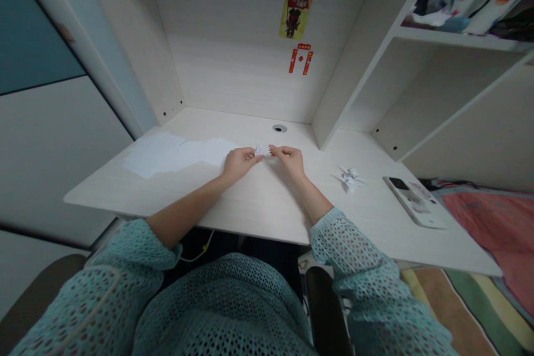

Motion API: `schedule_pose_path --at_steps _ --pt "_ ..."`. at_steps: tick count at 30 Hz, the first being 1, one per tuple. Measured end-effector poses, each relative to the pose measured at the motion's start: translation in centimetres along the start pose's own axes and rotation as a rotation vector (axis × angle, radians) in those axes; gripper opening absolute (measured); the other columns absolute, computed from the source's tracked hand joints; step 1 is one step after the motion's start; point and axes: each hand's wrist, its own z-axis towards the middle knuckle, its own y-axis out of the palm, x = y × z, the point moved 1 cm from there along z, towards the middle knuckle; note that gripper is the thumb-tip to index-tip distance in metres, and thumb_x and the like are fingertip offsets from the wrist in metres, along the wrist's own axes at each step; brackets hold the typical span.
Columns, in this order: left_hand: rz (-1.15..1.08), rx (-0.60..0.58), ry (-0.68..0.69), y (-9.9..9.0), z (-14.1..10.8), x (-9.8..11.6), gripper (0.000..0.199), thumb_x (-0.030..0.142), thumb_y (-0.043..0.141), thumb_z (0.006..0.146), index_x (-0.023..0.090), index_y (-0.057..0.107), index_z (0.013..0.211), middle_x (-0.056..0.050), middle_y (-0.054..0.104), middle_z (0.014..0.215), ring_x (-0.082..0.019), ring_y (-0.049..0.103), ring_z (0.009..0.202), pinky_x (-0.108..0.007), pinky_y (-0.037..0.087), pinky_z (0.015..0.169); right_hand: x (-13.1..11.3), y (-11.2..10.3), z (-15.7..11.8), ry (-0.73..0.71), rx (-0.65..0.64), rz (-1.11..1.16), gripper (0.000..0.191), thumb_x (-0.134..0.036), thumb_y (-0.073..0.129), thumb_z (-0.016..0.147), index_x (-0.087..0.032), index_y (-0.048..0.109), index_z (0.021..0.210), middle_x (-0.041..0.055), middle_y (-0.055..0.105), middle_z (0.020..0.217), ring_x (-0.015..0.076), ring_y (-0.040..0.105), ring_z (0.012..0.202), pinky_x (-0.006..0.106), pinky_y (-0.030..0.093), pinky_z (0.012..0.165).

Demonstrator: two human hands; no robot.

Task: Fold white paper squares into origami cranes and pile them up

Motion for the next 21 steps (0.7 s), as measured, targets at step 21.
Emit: schedule_pose_path --at_steps 21 --pt "-0.207 -0.127 -0.074 1.0 0.7 -1.8 0.030 0.044 0.064 0.072 0.015 0.061 0.068 -0.009 0.071 0.076 -0.018 0.068 0.071 -0.028 0.051 0.068 0.3 -0.4 0.3 -0.196 -0.003 -0.312 0.029 -0.049 0.062 0.072 -0.023 0.073 0.072 0.0020 0.068 0.071 0.0175 0.056 0.072 0.029 0.040 0.067"
